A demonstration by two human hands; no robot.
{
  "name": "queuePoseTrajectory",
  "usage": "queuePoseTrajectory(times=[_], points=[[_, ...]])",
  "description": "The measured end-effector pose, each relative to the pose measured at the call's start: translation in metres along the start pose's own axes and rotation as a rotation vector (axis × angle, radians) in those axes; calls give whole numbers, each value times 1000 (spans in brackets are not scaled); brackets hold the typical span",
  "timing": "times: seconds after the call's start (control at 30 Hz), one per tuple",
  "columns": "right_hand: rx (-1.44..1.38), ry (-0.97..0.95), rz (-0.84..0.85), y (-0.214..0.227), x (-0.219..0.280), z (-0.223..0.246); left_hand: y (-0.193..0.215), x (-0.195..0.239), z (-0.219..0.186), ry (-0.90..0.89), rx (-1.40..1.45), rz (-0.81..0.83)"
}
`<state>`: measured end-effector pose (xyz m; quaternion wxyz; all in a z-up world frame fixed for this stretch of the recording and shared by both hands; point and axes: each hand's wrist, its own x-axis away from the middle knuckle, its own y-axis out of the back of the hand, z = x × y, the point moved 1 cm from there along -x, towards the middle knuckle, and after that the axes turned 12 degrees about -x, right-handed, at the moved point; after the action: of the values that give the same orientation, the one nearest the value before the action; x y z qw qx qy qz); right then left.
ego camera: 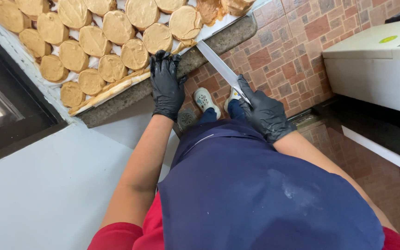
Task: The person uses a large knife to cut rows of round, light-brown biscuits arranged on white trays. They slice through the biscuits in a continuous motion, separating them into individual pieces while wearing black gloves.
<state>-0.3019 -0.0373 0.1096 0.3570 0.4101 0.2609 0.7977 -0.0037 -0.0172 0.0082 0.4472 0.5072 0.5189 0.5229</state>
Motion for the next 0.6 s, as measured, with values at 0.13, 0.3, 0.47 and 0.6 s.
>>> queuePoseTrajectory(times=[0.13,0.3,0.47,0.6], points=[[-78,-10,-8,-16,-14,-9,18,0,-2,9,40,-40],[-113,-3,-36,-30,-32,-27,4,1,7,-76,85,-144],[-151,26,-51,-54,-57,-45,2,2,6,-128,89,-227],[-252,70,-48,-61,-66,-53,4,5,1,-118,71,-255]])
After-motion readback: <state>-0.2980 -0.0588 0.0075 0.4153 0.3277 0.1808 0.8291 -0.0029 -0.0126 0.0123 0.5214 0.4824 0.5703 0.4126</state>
